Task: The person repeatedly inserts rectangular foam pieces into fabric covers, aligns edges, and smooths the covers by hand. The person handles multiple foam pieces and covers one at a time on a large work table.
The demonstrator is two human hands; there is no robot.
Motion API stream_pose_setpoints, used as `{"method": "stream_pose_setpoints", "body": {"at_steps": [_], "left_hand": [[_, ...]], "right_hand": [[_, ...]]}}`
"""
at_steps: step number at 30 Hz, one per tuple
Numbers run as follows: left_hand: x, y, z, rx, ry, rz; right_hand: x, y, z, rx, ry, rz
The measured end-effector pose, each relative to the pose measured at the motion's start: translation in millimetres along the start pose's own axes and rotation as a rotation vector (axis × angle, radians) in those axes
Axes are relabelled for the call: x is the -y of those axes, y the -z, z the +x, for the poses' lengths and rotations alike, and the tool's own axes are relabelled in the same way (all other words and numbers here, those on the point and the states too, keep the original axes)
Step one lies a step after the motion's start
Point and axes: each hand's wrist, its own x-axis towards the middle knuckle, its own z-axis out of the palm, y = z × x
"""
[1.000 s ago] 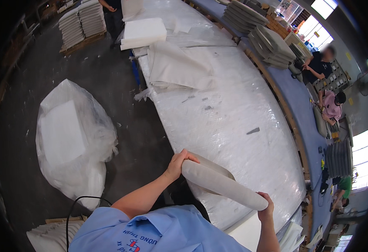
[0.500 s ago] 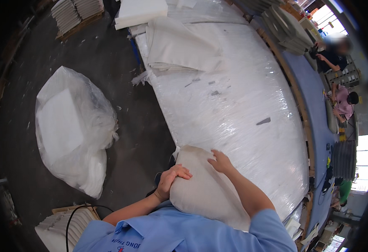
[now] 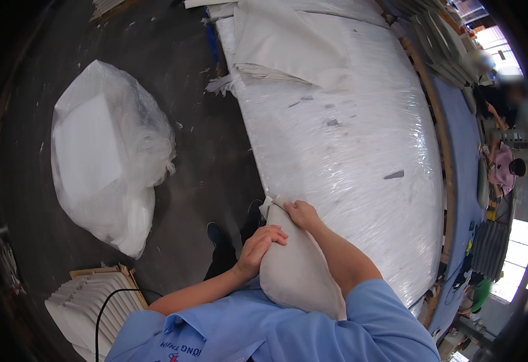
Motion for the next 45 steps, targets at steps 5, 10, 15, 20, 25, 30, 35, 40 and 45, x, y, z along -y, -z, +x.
{"method": "stream_pose_setpoints", "body": {"at_steps": [5,10,15,20,25,30,35,40,45], "left_hand": [[21,1,4,-0.003,-0.019,-0.08],[38,4,13,-0.06,0.036,-0.156],[47,5,23,-0.106,0.005,-0.222],[57,5,32,-0.129,0.013,-0.23],[66,18,44,0.001,0.277,-0.268],[74,34,102,0.343,0.577,0.142],[101,-15,152,0.611,0.327,1.01],[122,-56,159,0.903,0.247,1.349],[143,-53,159,0.745,0.162,1.174]], "right_hand": [[10,-25,14,-0.245,-0.125,-0.061],[24,-33,27,-0.405,-0.194,-0.058],[15,-46,46,-0.45,-0.091,-0.067],[13,-46,52,-0.467,-0.08,0.014],[-6,-20,42,-0.232,0.004,0.081],[-60,18,5,0.114,0.086,0.104],[-64,12,-11,-0.109,0.054,0.061],[-83,3,-33,-0.001,-0.089,0.198],[-83,-13,-30,-0.232,-0.152,0.166]]}}
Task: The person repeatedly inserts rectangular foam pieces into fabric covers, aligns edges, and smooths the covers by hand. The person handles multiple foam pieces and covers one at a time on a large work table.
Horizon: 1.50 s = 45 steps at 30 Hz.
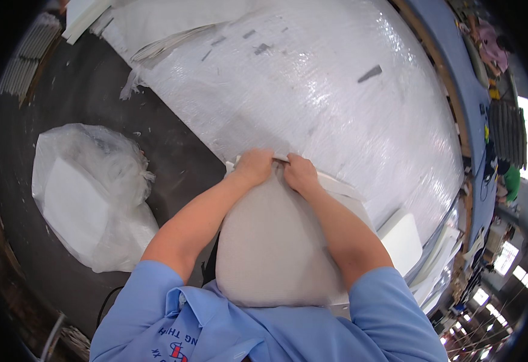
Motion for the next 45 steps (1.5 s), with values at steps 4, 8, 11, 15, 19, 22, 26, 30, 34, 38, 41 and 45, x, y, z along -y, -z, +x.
{"method": "stream_pose_setpoints", "body": {"at_steps": [4,8,11,15,19,22,26,30,34,38,41,45], "left_hand": [[-4,-4,2,-0.029,0.035,0.004],[3,-11,10,-0.064,0.036,-0.038],[-1,-9,20,-0.015,0.045,0.011],[2,-11,27,-0.028,0.023,0.071],[5,-10,29,0.0,0.019,0.092],[14,-10,20,0.012,-0.028,0.041],[13,-17,19,-0.04,0.023,0.051],[16,-18,25,-0.031,0.042,0.095],[11,3,15,-0.09,0.065,-0.005],[22,25,-46,-0.564,0.316,-0.499],[36,30,-131,-0.674,0.551,-0.788],[22,-9,-233,-0.619,0.622,-1.007]], "right_hand": [[5,-11,-8,-0.109,-0.075,0.005],[5,-15,-1,-0.179,-0.053,0.012],[4,-16,8,-0.188,-0.056,0.046],[1,-18,16,-0.191,-0.06,0.072],[-4,-21,18,-0.242,-0.029,0.066],[-4,-20,17,-0.231,-0.005,0.065],[-3,-22,20,-0.206,-0.016,0.073],[0,-19,24,-0.165,0.007,0.049],[4,-17,19,-0.161,0.008,0.02],[8,-14,21,-0.201,0.048,0.01],[8,-13,23,-0.187,0.106,-0.004],[8,-7,25,-0.126,0.244,-0.194]]}}
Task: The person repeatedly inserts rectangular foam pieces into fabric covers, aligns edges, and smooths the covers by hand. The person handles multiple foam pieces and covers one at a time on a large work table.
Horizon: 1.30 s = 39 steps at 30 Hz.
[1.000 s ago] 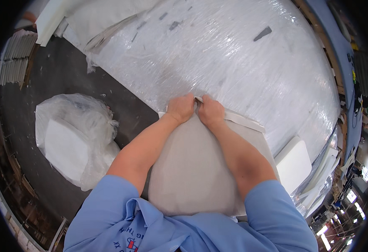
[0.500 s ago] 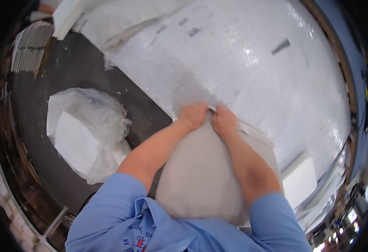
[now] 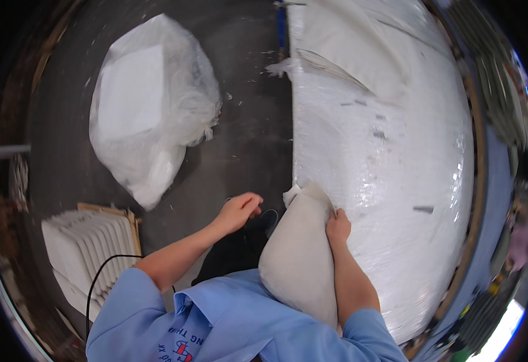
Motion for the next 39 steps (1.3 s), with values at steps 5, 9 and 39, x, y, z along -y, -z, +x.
{"method": "stream_pose_setpoints", "body": {"at_steps": [5,9,39], "left_hand": [[-1,-17,-94,0.395,0.02,-0.358],[14,-71,-92,0.597,-0.064,-0.482],[-187,-92,-123,0.874,-0.845,-0.247]], "right_hand": [[26,46,-9,0.287,0.081,0.353],[76,102,-46,0.641,-0.015,0.55],[110,221,-212,-0.485,0.378,1.531]]}}
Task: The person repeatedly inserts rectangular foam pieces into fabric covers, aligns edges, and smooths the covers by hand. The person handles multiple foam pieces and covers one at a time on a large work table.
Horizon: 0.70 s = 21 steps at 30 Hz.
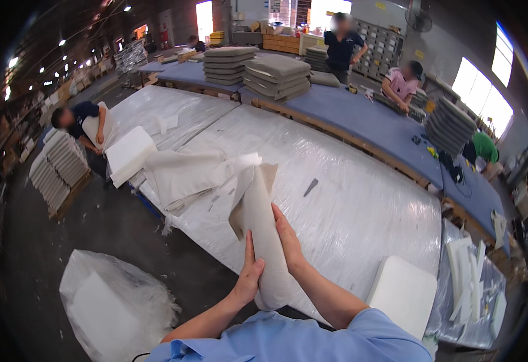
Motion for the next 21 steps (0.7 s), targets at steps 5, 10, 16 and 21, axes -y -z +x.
{"method": "stream_pose_setpoints", "body": {"at_steps": [5,10,16,21], "left_hand": [[-1,13,-27,-0.027,0.114,0.108],[-11,13,-27,-0.098,0.145,0.025],[-16,1,-25,-0.252,0.191,0.198],[-29,-8,-18,-0.203,0.19,0.599]], "right_hand": [[-29,-15,-18,0.06,-0.075,0.03],[-40,-20,-20,0.036,-0.111,-0.013],[-52,-33,-25,0.019,0.047,-0.171],[-61,-19,-25,0.015,0.133,-0.218]]}}
